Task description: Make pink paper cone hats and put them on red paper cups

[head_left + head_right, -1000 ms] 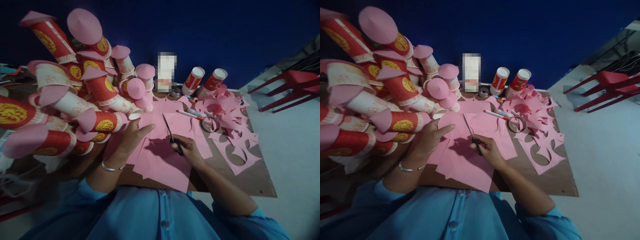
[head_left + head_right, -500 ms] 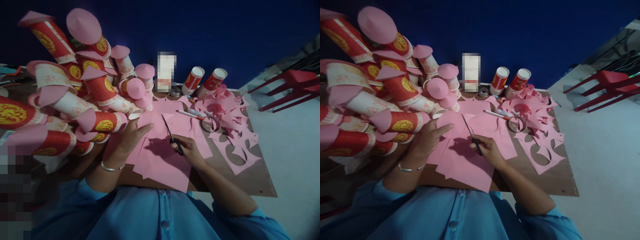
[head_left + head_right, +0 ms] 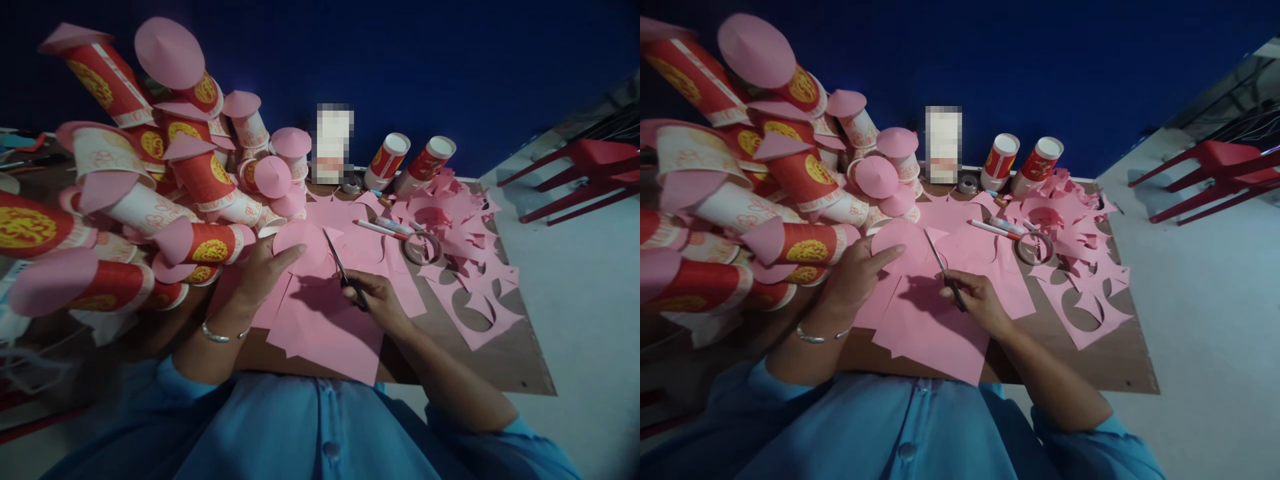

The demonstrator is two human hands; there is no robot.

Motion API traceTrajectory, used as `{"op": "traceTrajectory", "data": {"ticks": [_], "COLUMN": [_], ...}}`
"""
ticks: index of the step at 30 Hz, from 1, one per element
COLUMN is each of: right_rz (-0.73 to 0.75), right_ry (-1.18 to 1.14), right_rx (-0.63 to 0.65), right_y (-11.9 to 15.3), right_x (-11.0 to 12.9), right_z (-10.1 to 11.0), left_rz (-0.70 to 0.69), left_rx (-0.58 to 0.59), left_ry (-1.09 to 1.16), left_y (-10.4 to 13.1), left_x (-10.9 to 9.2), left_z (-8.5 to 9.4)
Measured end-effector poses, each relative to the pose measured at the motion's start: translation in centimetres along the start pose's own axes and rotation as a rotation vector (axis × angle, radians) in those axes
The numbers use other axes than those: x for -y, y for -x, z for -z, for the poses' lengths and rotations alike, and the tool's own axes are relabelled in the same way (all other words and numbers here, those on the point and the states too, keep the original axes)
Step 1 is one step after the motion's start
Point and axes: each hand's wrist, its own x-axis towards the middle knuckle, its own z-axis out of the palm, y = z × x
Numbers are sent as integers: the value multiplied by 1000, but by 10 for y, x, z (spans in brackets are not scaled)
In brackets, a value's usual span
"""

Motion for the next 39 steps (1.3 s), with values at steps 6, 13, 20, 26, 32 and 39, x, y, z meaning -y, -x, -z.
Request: {"op": "traceTrajectory", "data": {"ticks": [6, 13, 20, 26, 32, 39], "right_rz": [-1, -6, -11, -26, -7, 3], "right_ry": [-10, -22, -30, -30, -24, 1], "right_rx": [2, -2, -1, -14, -32, -47], "right_y": [0, 1, 1, 1, 1, 1], "right_x": [0, 1, 2, -1, 1, 2], "right_z": [-1, -1, -1, -2, -3, -2], "left_rz": [7, 35, 17, -8, -32, -12], "left_rx": [-11, -54, -48, -33, 4, 26], "left_ry": [19, 33, 67, 105, 61, -21], "left_y": [0, 1, -1, -3, -1, 0], "left_x": [-5, -7, -3, 3, 0, 3], "left_z": [-2, -3, -3, -5, -5, -4]}}
